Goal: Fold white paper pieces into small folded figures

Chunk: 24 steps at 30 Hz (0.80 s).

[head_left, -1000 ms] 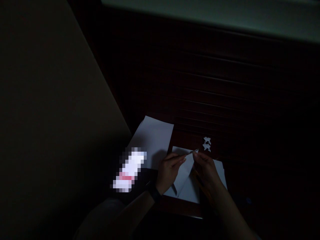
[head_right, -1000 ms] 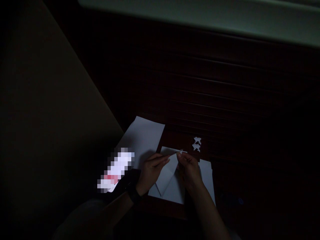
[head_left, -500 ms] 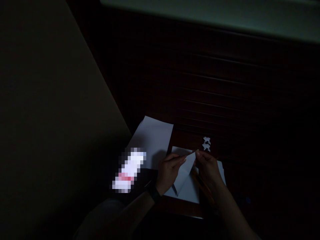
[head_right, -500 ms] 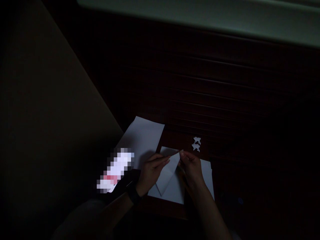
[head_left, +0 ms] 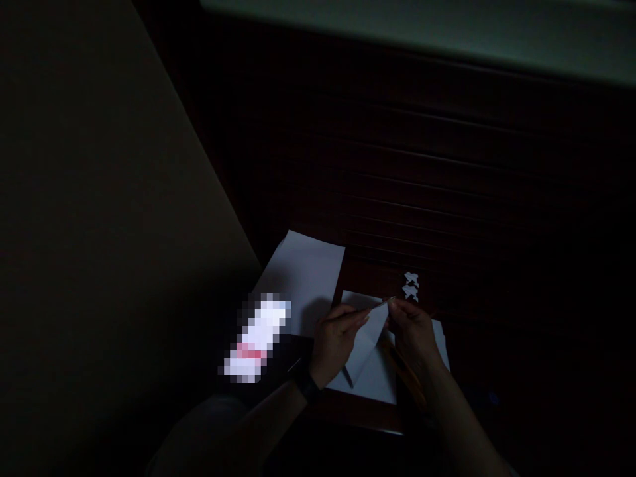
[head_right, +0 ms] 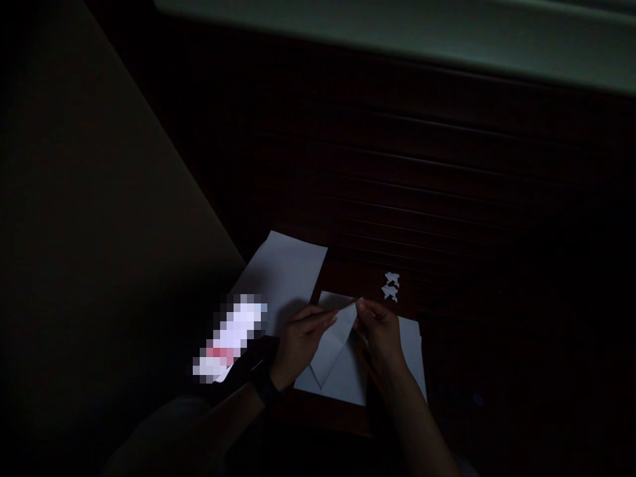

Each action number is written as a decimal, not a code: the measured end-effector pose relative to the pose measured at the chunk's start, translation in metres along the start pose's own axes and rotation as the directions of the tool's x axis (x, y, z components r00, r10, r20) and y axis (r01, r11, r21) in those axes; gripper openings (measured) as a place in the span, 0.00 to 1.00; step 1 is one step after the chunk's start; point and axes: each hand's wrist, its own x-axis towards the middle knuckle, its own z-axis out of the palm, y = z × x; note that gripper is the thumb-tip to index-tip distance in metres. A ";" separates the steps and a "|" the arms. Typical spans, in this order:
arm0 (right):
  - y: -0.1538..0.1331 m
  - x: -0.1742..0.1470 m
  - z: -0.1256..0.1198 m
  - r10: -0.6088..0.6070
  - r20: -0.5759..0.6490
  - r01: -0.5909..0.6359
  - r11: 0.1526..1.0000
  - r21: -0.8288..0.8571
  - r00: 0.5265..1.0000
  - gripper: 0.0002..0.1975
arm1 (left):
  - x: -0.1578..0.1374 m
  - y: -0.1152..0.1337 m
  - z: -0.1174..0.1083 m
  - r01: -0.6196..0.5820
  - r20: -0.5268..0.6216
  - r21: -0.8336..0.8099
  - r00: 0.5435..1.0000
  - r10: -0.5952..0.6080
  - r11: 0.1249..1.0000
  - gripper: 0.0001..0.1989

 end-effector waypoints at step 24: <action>-0.007 -0.001 -0.004 0.009 -0.096 -0.013 0.999 -0.044 0.995 0.09 | 0.001 -0.002 0.000 0.103 0.100 -0.096 0.991 -0.094 0.990 0.10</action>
